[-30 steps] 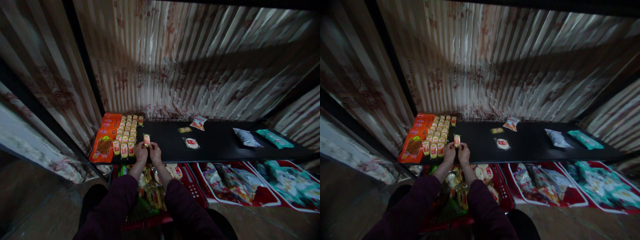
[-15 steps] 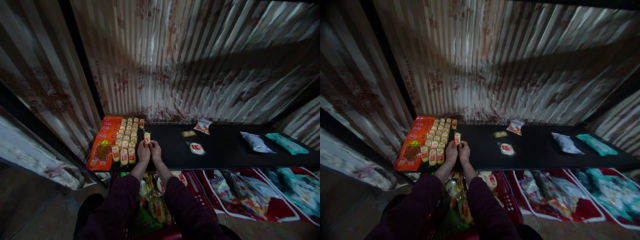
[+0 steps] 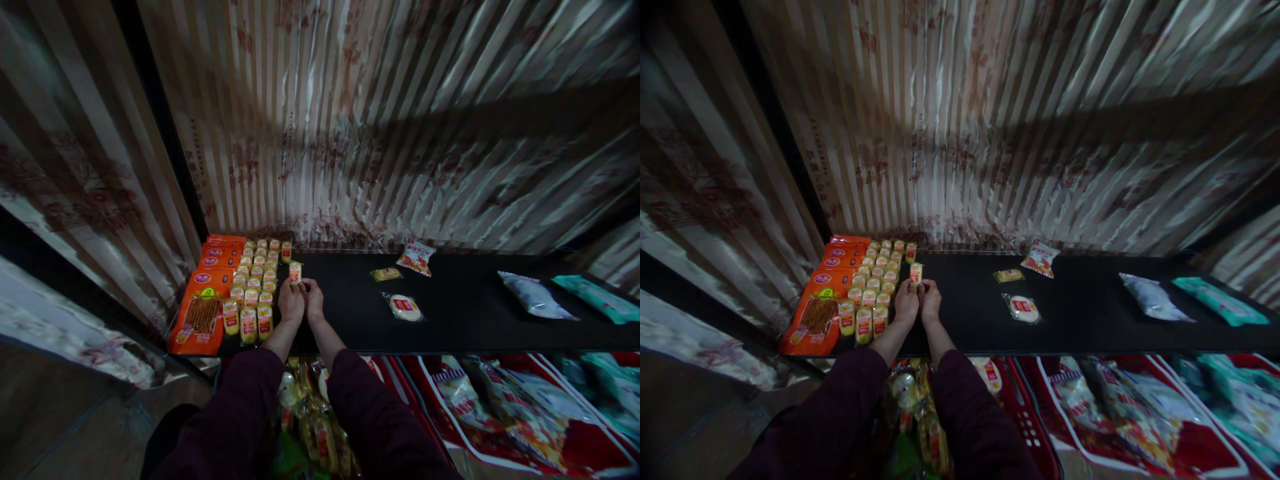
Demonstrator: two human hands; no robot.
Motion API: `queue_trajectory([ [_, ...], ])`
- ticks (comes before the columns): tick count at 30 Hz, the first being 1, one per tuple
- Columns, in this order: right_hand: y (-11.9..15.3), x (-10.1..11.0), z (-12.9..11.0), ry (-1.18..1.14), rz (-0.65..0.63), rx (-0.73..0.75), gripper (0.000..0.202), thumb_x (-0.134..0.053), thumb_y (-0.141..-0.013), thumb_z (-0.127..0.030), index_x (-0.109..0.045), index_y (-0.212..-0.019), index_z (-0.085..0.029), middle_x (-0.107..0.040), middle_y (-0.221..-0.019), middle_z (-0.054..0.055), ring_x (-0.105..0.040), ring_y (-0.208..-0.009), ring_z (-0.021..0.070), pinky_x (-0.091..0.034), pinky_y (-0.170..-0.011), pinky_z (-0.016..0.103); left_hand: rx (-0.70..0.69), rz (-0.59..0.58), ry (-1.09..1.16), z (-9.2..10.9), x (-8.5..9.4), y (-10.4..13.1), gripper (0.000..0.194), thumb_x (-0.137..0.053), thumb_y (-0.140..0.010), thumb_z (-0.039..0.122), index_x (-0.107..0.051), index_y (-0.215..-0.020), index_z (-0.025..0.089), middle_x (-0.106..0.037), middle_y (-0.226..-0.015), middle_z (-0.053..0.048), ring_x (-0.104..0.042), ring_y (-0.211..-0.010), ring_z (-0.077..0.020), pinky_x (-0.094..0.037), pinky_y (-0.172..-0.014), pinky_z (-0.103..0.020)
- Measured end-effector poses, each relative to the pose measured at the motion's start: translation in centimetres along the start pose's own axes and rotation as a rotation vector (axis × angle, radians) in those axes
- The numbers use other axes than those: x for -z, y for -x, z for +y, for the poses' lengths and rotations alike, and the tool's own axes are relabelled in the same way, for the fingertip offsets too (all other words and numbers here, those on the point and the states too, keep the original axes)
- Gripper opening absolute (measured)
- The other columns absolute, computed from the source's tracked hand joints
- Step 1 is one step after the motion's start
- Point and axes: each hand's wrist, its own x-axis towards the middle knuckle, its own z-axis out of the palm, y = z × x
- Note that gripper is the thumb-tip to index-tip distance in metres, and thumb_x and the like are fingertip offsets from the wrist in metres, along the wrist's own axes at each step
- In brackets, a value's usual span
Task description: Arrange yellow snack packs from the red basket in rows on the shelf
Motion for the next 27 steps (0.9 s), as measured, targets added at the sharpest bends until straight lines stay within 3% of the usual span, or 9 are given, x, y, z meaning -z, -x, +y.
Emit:
queue_trajectory([
  [10, -3.1, -1.7, -0.1, 0.007, -0.002, -0.021, 0.014, -0.054, -0.071, -0.033, -0.059, -0.078, -0.021, -0.068, -0.075, 0.000, -0.062, -0.069, 0.0167, -0.050, -0.072, 0.029, -0.019, 0.082, -0.029, 0.2, -1.8, -3.4, 0.035, -0.038, -0.087, 0.018, -0.060, -0.114, 0.016, -0.063, -0.122, -0.011, -0.055, -0.117, -0.0187, -0.038, -0.101, -0.028],
  [15, -4.4, -2.4, -0.2, -0.016, -0.019, -0.037, 0.008, -0.052, -0.069, -0.027, -0.056, -0.074, -0.022, -0.065, -0.072, -0.001, -0.059, -0.067, 0.0155, -0.049, -0.071, 0.028, -0.015, 0.068, -0.043, 0.8, -2.3, -4.5, 0.037, -0.039, -0.088, 0.019, -0.057, -0.119, 0.012, -0.052, -0.135, -0.014, -0.048, -0.126, -0.0190, -0.034, -0.105, -0.027],
  [27, -4.7, -3.0, -0.7, 0.006, -0.052, -0.024, 0.007, -0.053, -0.067, -0.022, -0.052, -0.074, -0.023, -0.062, -0.071, -0.003, -0.057, -0.069, 0.0148, -0.047, -0.069, 0.026, -0.034, 0.104, -0.041, -0.7, -4.1, -7.1, 0.035, -0.040, -0.088, 0.019, -0.058, -0.118, 0.015, -0.052, -0.136, -0.013, -0.042, -0.131, -0.0182, -0.030, -0.108, -0.026],
])
